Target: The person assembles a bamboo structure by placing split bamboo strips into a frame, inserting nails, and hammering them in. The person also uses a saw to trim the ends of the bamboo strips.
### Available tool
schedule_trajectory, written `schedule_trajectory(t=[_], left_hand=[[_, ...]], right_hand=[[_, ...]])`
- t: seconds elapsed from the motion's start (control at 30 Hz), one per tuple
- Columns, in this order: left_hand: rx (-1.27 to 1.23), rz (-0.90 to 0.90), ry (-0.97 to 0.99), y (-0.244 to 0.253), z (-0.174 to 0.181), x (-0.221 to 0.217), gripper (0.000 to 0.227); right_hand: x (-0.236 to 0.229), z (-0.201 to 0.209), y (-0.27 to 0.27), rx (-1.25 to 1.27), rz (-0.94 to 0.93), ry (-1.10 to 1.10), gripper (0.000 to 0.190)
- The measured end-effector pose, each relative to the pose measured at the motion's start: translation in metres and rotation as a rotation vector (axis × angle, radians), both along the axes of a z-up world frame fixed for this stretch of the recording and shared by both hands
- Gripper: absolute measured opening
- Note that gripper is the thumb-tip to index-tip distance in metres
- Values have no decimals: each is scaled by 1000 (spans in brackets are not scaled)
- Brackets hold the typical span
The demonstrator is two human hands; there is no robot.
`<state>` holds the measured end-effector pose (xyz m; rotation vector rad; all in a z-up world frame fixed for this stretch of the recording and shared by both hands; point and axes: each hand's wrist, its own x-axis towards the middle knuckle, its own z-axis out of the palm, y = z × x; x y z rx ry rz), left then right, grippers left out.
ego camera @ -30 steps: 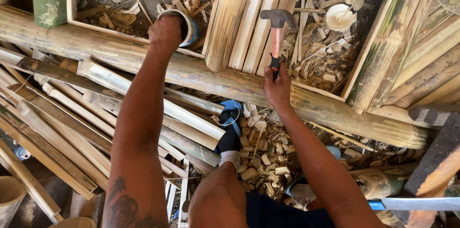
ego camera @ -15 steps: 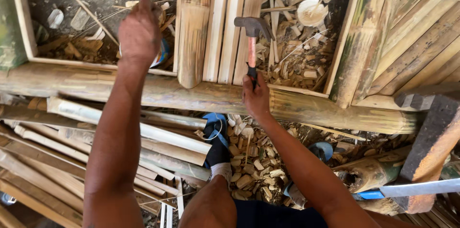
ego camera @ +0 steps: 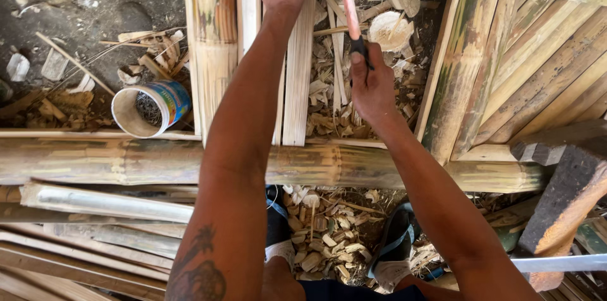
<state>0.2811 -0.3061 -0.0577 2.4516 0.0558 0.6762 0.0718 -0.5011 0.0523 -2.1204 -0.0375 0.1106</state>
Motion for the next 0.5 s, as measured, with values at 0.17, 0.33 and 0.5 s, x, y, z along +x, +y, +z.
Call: schedule_trajectory(t=[0.17, 0.33, 0.5], left_hand=[[127, 143, 185, -9, -33, 10, 30], [200, 105, 57, -9, -17, 2, 18], [128, 78, -26, -10, -5, -3, 14]], right_hand=[[26, 11, -1, -49, 64, -153, 31], [50, 13, 9, -186, 65, -202, 21], [61, 7, 11, -258, 45, -262, 18]])
